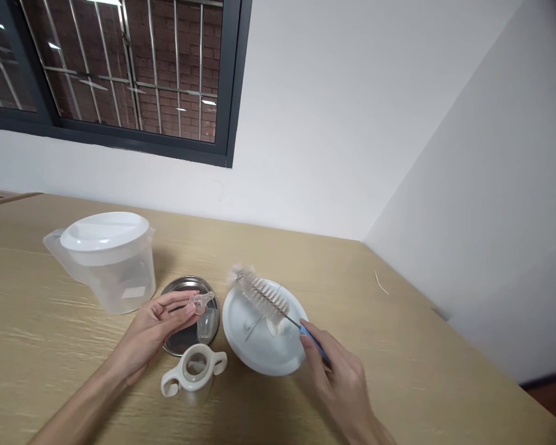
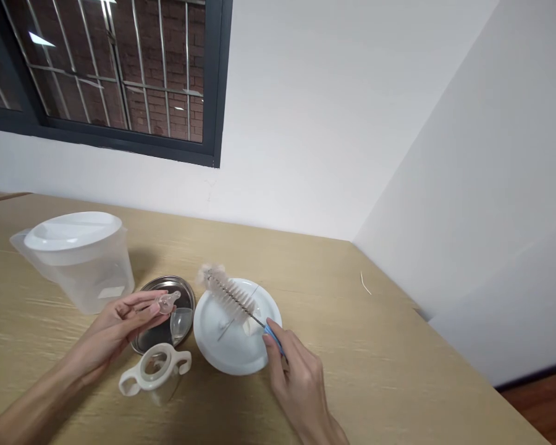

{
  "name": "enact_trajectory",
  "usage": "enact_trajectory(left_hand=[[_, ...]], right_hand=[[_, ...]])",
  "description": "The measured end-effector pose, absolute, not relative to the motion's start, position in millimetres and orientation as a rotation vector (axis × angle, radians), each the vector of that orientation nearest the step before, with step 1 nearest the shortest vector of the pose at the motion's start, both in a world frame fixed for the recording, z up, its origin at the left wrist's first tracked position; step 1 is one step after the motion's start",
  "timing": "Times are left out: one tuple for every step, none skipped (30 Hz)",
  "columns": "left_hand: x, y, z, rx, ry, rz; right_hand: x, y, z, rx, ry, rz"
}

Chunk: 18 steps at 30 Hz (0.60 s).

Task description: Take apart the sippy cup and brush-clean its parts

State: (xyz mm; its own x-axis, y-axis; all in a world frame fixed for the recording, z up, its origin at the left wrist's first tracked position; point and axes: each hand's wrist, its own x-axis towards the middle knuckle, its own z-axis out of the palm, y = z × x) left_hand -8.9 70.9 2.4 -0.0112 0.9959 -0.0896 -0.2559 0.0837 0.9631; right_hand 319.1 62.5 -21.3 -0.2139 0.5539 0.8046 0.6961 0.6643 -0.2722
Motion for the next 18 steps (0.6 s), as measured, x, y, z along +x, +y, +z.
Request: enact_trajectory(left_hand=[[-8.6,71.9,1.7,1.012,1.107,1.272],[-8.0,72.9,1.0,1.080,1.136,1.275],[-7.4,73.8,0.2,1.138,1.157,1.281],[-7.0,74.3,-0.9,1.185,1.171,1.290],[-6.8,74.5,-2.2,1.224,1.180,1.302],[-7.2,74.3,-3.9,1.269,1.198,1.320],[-8.1,73.9,-5.9,1.341,1.233,1.343],[-9.6,73.3,-8.2,1.452,1.286,1.370],[-11.4,72.6,-10.6,1.596,1.349,1.398],[-13.4,72.0,-13.0,1.755,1.412,1.420],[-15.4,71.4,-15.4,1.907,1.461,1.428],[-17.0,71.0,-17.6,2.032,1.488,1.426],[-18.2,70.6,-19.6,2.119,1.495,1.421],[-18.9,70.2,-21.3,2.169,1.490,1.419],[-19.0,69.7,-22.6,2.195,1.485,1.420],[-18.7,69.0,-23.6,2.211,1.485,1.426],[-18.3,68.3,-24.2,2.222,1.491,1.435],[-17.7,67.5,-24.7,2.227,1.503,1.445]], right_hand=[[318.9,61.4,-20.1,-0.965,-1.885,-0.164],[318.1,60.1,-19.3,-0.939,-1.890,-0.145],[317.0,59.1,-19.0,-0.906,-1.908,-0.131],[315.9,58.4,-19.1,-0.877,-1.933,-0.124],[315.0,58.4,-19.7,-0.860,-1.959,-0.126],[314.6,58.8,-20.5,-0.859,-1.977,-0.133],[314.6,59.7,-21.3,-0.874,-1.984,-0.143],[315.1,60.7,-22.0,-0.901,-1.976,-0.156],[315.9,61.5,-22.4,-0.932,-1.962,-0.163],[316.7,61.9,-22.4,-0.960,-1.944,-0.160],[317.3,61.9,-22.1,-0.976,-1.928,-0.151],[317.3,61.3,-21.7,-0.976,-1.918,-0.140],[316.9,60.3,-21.5,-0.958,-1.916,-0.130],[315.9,59.2,-21.6,-0.930,-1.924,-0.121],[314.7,58.1,-22.1,-0.898,-1.941,-0.117],[313.4,57.3,-23.0,-0.873,-1.961,-0.121],[312.4,57.0,-24.1,-0.866,-1.977,-0.130],[311.8,57.1,-25.2,-0.878,-1.987,-0.142]])
